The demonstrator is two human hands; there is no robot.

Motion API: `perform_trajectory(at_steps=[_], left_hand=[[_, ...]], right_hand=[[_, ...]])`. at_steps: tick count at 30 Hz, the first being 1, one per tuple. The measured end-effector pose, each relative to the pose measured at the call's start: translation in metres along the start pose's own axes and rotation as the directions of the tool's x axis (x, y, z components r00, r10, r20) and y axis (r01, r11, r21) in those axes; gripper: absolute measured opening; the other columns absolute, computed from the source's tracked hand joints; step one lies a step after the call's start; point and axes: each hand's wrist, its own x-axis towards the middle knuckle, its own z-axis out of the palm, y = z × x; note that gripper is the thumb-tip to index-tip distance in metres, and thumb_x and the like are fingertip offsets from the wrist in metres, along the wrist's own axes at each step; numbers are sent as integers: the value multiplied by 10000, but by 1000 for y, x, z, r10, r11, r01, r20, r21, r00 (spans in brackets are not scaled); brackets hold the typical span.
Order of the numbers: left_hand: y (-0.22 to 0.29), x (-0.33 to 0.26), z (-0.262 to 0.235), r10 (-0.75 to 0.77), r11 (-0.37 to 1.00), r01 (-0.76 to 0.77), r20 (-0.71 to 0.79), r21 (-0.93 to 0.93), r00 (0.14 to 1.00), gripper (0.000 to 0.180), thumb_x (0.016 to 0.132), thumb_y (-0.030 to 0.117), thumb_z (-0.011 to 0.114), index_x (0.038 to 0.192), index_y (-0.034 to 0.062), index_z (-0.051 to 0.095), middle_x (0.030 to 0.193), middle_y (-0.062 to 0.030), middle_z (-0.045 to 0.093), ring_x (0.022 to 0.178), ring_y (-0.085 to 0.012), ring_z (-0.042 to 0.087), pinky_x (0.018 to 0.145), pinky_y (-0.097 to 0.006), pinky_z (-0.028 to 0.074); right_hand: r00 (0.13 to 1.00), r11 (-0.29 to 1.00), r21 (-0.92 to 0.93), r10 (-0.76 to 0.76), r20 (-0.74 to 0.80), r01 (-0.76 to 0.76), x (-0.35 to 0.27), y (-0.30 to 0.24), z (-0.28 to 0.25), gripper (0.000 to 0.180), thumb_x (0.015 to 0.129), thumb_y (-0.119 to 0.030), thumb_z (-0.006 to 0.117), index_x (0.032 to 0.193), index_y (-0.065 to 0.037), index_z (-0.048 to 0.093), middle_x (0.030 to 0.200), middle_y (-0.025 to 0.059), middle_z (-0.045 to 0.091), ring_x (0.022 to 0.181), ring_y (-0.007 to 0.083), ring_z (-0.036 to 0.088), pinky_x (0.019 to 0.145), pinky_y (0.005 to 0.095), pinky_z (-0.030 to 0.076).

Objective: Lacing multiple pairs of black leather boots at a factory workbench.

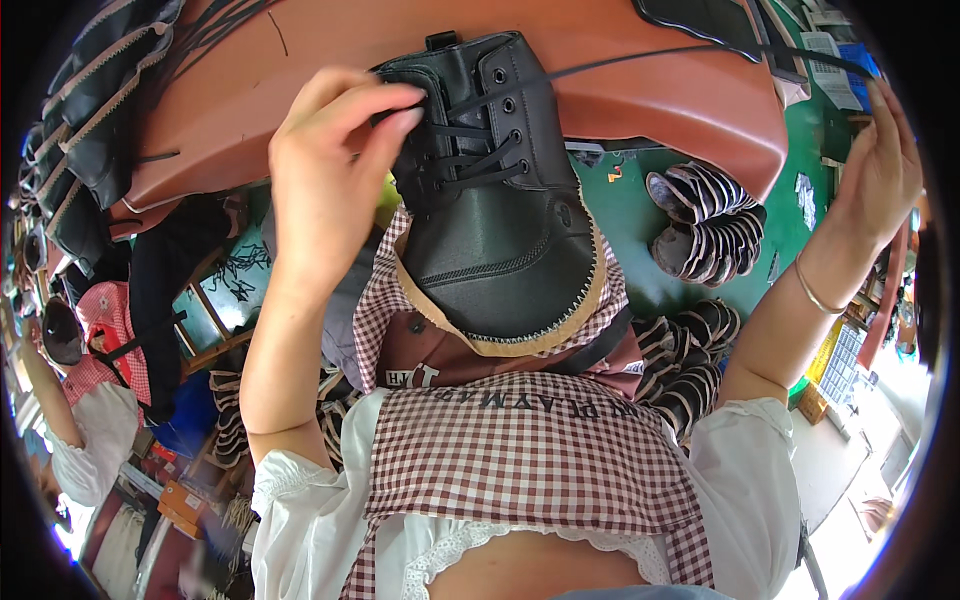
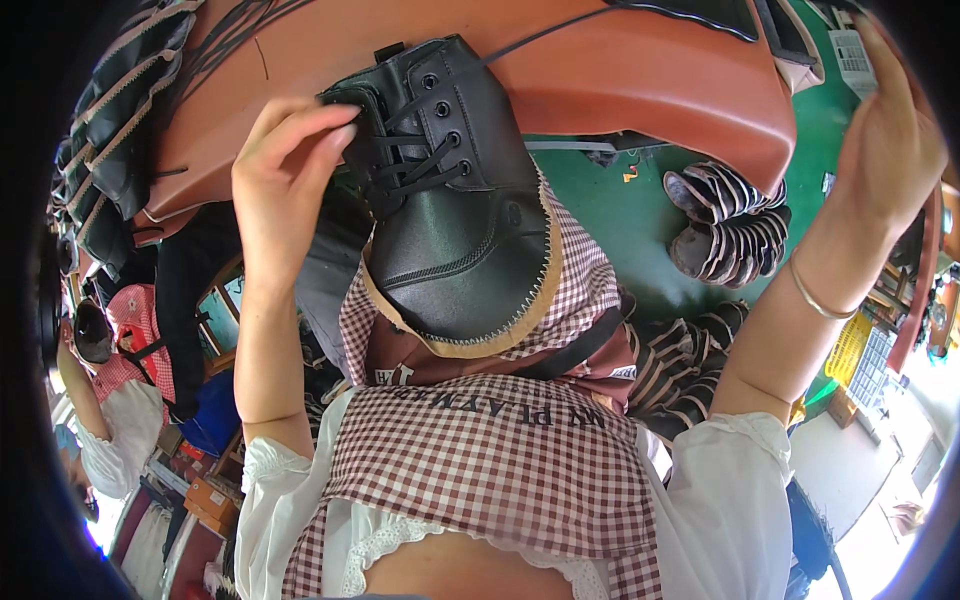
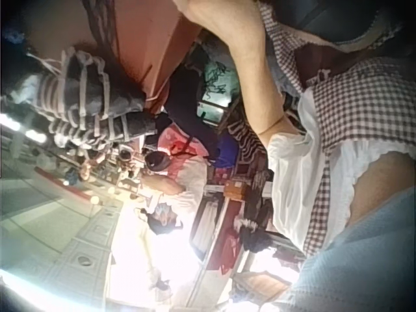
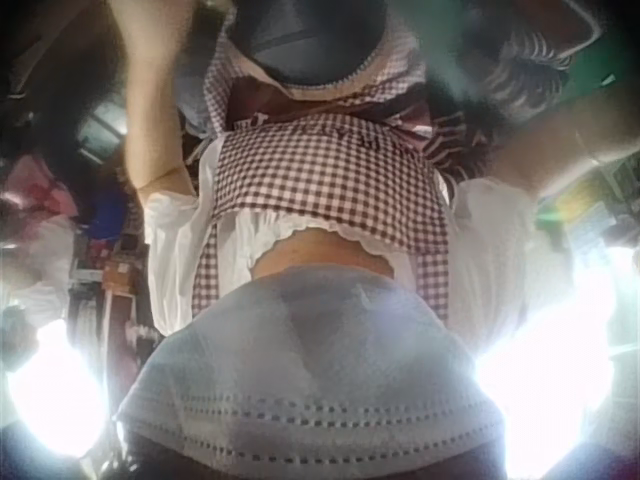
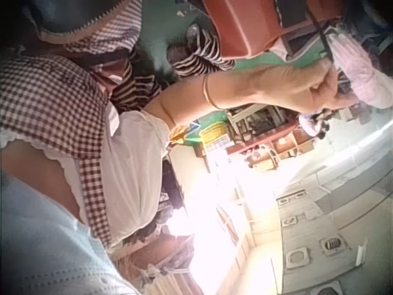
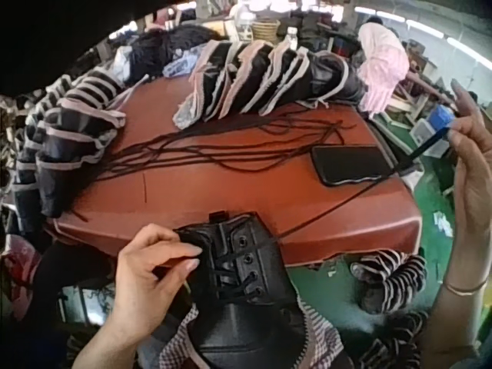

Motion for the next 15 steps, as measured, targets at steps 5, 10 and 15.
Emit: perform_trajectory(at_steps=[5,10,15], left_hand=[[68,35,47,523,852,-522,77,-23,849,108,781,-18,702,885,-28,671,839,-63,610,763,-156,592,702,-242,458],[76,36,46,329,861,-270,66,-430,942,69,812,-30,659,881,-18,663,805,-50,592,742,-109,555,677,-226,444],[82,34,42,315,888,-230,161,-399,935,71,817,-9,664,887,-10,666,821,-59,606,743,-118,561,698,-237,448]], right_hand=[[893,962,254,-21,449,-105,-26,-100,31,38,754,-38,623,778,-9,618,1508,206,258,1410,438,139,1111,584,147],[824,518,700,18,566,-492,-66,-77,61,113,837,18,656,948,25,676,1209,122,581,1040,144,582,902,274,476],[844,243,811,83,530,-533,-74,-91,75,26,845,46,621,858,23,616,1071,113,624,962,146,598,851,277,494]])
